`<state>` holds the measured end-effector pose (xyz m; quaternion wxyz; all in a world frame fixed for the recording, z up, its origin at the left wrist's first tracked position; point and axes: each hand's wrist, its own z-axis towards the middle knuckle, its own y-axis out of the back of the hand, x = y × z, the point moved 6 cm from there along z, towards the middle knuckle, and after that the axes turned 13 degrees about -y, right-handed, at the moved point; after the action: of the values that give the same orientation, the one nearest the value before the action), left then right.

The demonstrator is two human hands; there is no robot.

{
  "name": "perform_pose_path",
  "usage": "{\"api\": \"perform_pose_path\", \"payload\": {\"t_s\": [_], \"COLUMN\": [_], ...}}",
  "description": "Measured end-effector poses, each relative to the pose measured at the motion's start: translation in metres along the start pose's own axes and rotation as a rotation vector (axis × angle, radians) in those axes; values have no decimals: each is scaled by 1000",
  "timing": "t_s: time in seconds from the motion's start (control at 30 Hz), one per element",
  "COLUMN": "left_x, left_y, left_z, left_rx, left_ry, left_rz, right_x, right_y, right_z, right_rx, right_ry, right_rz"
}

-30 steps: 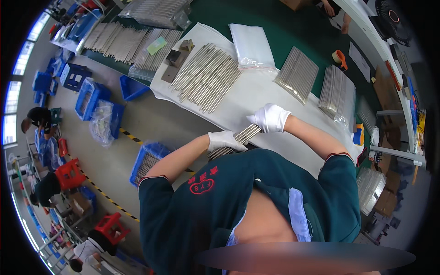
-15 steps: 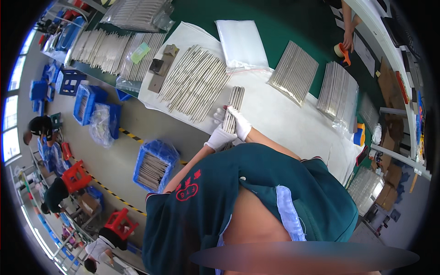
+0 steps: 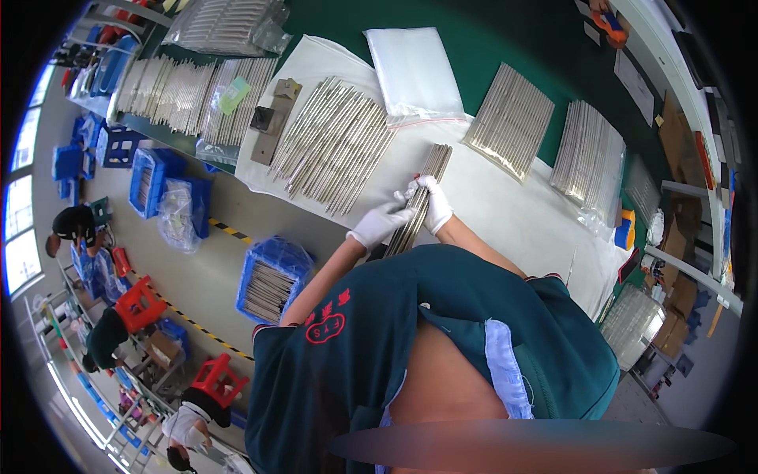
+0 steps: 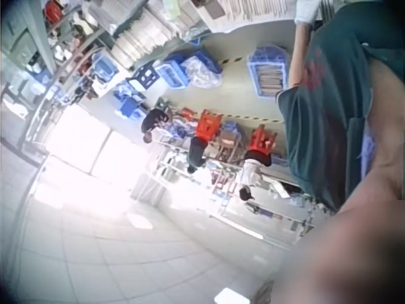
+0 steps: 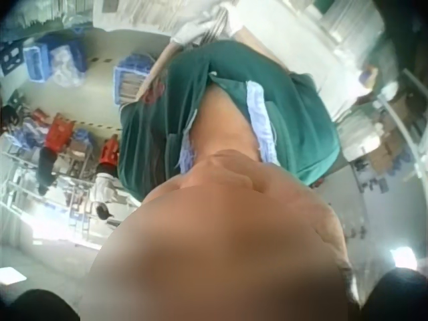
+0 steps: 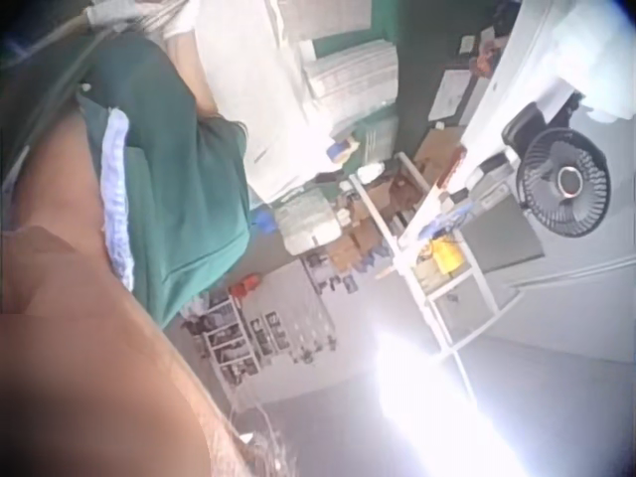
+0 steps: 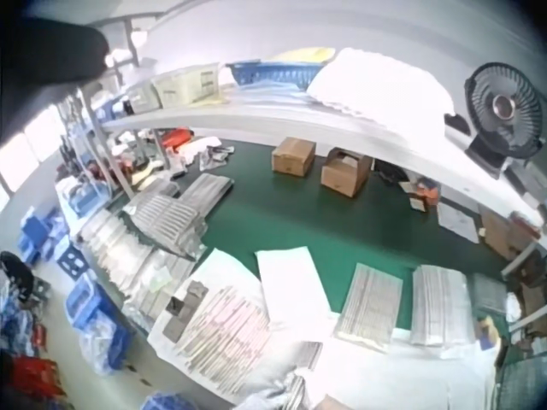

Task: Inspecting metal tubes, filing ends, and packaging them into plastic bags and bundles.

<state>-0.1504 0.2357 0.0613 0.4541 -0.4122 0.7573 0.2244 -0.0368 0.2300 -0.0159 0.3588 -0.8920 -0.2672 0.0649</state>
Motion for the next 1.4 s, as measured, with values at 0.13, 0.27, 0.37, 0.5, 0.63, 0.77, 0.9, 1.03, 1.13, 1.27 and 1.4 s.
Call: {"api": "perform_pose_path", "payload": {"t_s": [0.13, 0.27, 0.37, 0.5, 0.63, 0.77, 0.9, 1.03, 1.13, 1.27, 1.4], "left_x": [-9, -7, -1, 7, 1, 4, 27, 21, 24, 32, 13], "left_y": [90, 104, 96, 87, 82, 79, 88, 90, 103, 100, 55], "left_z": [4, 18, 26, 32, 38, 40, 46, 42, 45, 38, 15], "left_rx": [-552, -537, -482, -482, -420, -366, -394, -416, -321, -122, -148], "left_ry": [-285, -78, 12, 69, 177, 217, 125, 118, 135, 121, 179], "left_rz": [1236, 1210, 1201, 1304, 1316, 1266, 1244, 1154, 1104, 905, -43], "right_x": [17, 14, 13, 15, 15, 13, 13, 14, 14, 12, 16], "right_y": [-1, 8, 12, 17, 14, 14, 12, 12, 10, 10, 14], "right_z": [2, 5, 3, 6, 5, 7, 8, 6, 6, 6, 4], "right_rx": [22, 39, 12, 26, 49, 49, 66, 79, 94, 158, 141], "right_ry": [-106, -113, -15, -30, -41, -35, -48, -53, -57, -113, -122], "right_rz": [86, 63, -68, -129, -126, -105, -94, -101, -105, -63, -49]}}
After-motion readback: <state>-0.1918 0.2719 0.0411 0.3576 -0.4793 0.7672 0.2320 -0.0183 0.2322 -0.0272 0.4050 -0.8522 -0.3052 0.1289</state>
